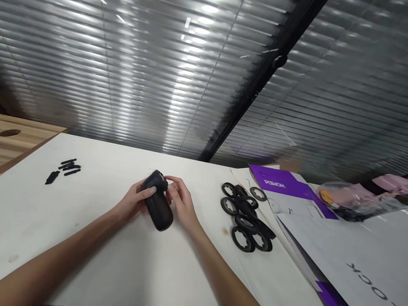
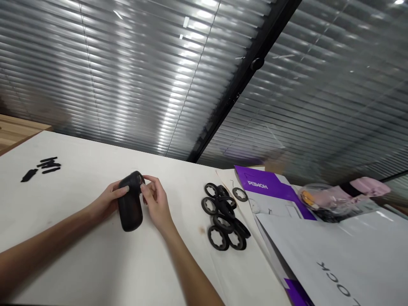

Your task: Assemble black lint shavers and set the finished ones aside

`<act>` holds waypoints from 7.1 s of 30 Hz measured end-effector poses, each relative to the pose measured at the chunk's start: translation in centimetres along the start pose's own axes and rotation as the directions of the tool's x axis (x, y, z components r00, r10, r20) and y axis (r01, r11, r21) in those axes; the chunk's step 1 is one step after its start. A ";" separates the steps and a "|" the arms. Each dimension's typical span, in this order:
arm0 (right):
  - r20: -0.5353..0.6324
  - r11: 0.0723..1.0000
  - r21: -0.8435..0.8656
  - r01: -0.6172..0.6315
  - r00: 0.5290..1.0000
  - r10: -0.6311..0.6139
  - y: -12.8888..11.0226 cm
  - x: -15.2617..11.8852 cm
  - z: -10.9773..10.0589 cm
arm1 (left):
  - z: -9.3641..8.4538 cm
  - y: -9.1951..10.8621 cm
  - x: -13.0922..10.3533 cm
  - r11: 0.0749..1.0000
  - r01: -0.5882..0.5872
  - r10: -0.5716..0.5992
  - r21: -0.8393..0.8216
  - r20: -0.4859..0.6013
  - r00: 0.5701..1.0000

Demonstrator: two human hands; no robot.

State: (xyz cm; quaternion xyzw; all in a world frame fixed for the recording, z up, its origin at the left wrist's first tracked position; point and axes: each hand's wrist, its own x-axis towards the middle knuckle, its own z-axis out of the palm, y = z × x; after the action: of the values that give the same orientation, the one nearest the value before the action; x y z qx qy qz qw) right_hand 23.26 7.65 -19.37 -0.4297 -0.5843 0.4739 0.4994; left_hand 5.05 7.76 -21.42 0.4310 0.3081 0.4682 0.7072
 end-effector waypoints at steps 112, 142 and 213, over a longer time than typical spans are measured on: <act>-0.069 0.409 0.909 -0.084 0.936 0.344 3.2 2.4 -7.6 | 2.4 -1.1 -2.6 0.856 -0.038 0.099 0.515 -0.093 0.991; -0.053 0.494 0.856 -0.152 0.925 0.376 -0.1 2.8 -6.2 | 1.9 -0.8 -1.3 0.972 -0.014 0.092 0.235 -0.324 0.942; -0.275 0.899 0.436 0.024 0.955 0.108 2.2 2.8 -3.4 | 2.3 0.1 -1.3 0.965 -0.002 0.096 0.263 -0.346 0.933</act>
State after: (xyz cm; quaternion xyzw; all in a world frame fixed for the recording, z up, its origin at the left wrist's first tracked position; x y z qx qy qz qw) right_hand 26.33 11.21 -20.82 -0.3852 -0.3740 0.5344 0.6528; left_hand 6.47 5.82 -20.25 0.4351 0.4786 0.5119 0.5653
